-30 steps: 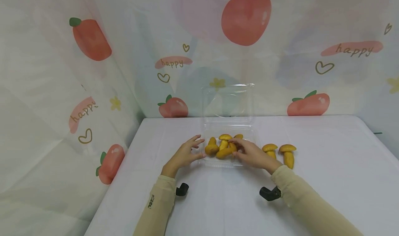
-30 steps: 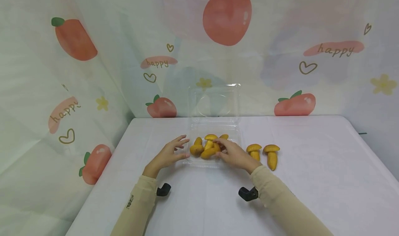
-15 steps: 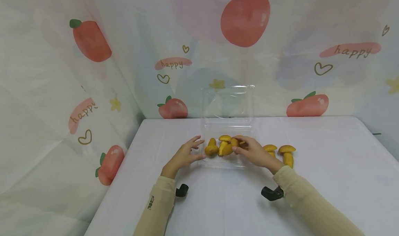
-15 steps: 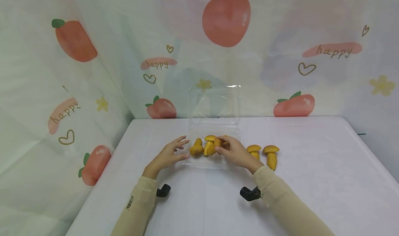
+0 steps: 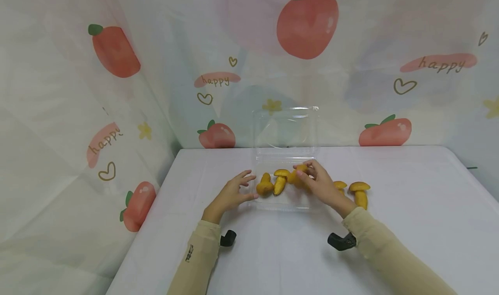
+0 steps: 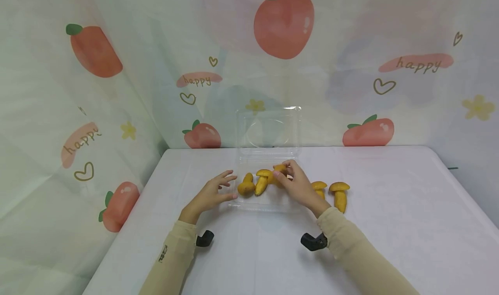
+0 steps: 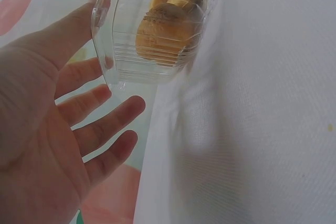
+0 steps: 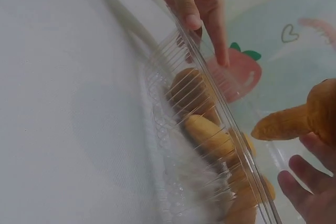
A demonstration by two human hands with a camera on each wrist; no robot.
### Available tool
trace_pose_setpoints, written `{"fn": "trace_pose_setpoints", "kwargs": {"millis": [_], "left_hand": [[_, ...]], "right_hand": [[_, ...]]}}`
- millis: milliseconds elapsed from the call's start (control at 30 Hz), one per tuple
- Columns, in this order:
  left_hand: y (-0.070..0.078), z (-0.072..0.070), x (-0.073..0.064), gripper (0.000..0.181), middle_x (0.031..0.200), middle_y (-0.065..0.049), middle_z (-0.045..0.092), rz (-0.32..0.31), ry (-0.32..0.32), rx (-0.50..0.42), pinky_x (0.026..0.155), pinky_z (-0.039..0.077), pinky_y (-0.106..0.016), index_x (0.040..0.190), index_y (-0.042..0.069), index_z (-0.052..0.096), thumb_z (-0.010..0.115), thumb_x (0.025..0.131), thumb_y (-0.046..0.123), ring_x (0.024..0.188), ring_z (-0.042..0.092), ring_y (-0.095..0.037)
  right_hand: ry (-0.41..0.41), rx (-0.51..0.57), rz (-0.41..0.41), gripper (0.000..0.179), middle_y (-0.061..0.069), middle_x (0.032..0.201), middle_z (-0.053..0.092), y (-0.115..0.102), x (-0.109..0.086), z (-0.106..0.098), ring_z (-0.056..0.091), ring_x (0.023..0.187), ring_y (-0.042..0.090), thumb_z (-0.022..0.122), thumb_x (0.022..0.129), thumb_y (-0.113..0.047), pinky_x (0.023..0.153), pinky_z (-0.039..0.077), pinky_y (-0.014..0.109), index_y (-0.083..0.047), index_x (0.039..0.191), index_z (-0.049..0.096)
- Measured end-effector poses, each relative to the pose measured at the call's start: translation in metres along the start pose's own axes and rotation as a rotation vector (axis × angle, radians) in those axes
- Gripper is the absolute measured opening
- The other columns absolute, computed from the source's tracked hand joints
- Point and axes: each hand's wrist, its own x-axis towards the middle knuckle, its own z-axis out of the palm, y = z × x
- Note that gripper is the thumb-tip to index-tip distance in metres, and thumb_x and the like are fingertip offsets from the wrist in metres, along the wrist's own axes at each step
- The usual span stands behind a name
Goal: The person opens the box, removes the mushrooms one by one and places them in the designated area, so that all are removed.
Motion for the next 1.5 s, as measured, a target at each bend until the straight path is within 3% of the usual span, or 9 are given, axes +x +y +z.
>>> {"fn": "trace_pose_setpoints", "kwargs": {"millis": [133,233,400,667,767,900,1000,1300,1500], "left_hand": [[0.001,0.000,0.000,0.069,0.164,-0.009,0.036,-0.008,0.000,-0.007,0.112,0.042,-0.060,0.148,0.012,0.052,0.079,0.088,0.034,0.130,0.059,-0.031],[0.001,0.000,0.000,0.070,0.165,-0.008,0.035,-0.011,-0.002,-0.014,0.113,0.041,-0.060,0.148,0.012,0.052,0.079,0.088,0.035,0.131,0.059,-0.032],[0.001,0.000,0.000,0.069,0.165,-0.009,0.034,-0.007,-0.003,-0.008,0.113,0.041,-0.060,0.148,0.011,0.052,0.079,0.088,0.034,0.131,0.059,-0.032],[0.001,0.000,0.000,0.069,0.165,-0.009,0.035,-0.009,0.001,-0.012,0.114,0.041,-0.060,0.148,0.011,0.052,0.079,0.089,0.033,0.131,0.059,-0.032],[0.001,0.000,0.000,0.069,0.165,-0.009,0.035,-0.012,0.000,-0.020,0.114,0.041,-0.060,0.149,0.011,0.052,0.079,0.089,0.033,0.131,0.059,-0.032],[0.000,0.000,0.000,0.070,0.165,-0.008,0.035,-0.012,-0.001,-0.025,0.114,0.040,-0.060,0.149,0.012,0.052,0.079,0.089,0.034,0.131,0.059,-0.032],[0.000,0.000,0.000,0.070,0.165,-0.009,0.035,-0.008,-0.004,-0.021,0.113,0.041,-0.060,0.149,0.012,0.051,0.078,0.089,0.035,0.131,0.059,-0.032],[0.000,-0.004,-0.002,0.073,0.169,-0.004,0.027,-0.032,-0.060,-0.022,0.116,0.040,-0.058,0.154,0.017,0.044,0.077,0.091,0.033,0.134,0.056,-0.030],[-0.002,-0.006,-0.003,0.079,0.170,-0.001,0.023,-0.049,-0.097,-0.038,0.115,0.040,-0.059,0.156,0.020,0.041,0.079,0.088,0.035,0.137,0.054,-0.029]], "right_hand": [[0.035,-0.023,0.040,0.031,0.023,0.136,0.063,-0.003,-0.001,-0.003,0.061,0.123,0.027,0.052,0.107,-0.028,0.089,0.045,0.008,0.000,0.116,0.042],[0.073,-0.015,0.084,0.031,0.020,0.120,0.068,-0.005,-0.003,-0.006,0.063,0.104,0.013,0.051,0.107,-0.034,0.081,0.047,0.013,-0.005,0.114,0.041],[0.103,0.095,0.082,0.026,0.017,0.101,0.058,-0.007,-0.003,-0.008,0.063,0.083,0.014,0.041,0.110,-0.031,0.073,0.054,0.020,-0.006,0.116,0.032],[0.039,0.107,0.136,0.036,0.024,0.129,0.042,-0.010,-0.002,-0.013,0.059,0.092,0.022,0.021,0.104,-0.014,0.081,0.050,0.023,-0.004,0.139,0.018],[0.059,0.091,0.063,0.033,0.025,0.119,0.048,-0.010,-0.003,-0.012,0.057,0.091,0.021,0.025,0.108,-0.015,0.078,0.049,0.022,-0.005,0.140,0.021],[0.107,0.061,-0.109,0.029,0.010,0.103,0.057,-0.007,-0.004,-0.009,0.057,0.079,0.019,0.039,0.110,-0.014,0.066,0.051,0.023,-0.001,0.136,0.038],[0.129,0.067,-0.195,0.026,-0.002,0.103,0.056,-0.006,-0.004,-0.009,0.054,0.074,0.014,0.042,0.109,-0.010,0.059,0.049,0.021,0.004,0.130,0.048],[0.125,0.111,-0.159,0.038,0.002,0.115,0.051,-0.013,-0.006,-0.014,0.057,0.085,0.008,0.031,0.106,-0.001,0.066,0.048,0.019,0.010,0.142,0.037],[0.107,0.115,-0.171,0.041,0.009,0.121,0.050,-0.010,-0.007,-0.016,0.058,0.090,0.005,0.036,0.103,0.004,0.074,0.051,0.015,0.010,0.144,0.034]]}}
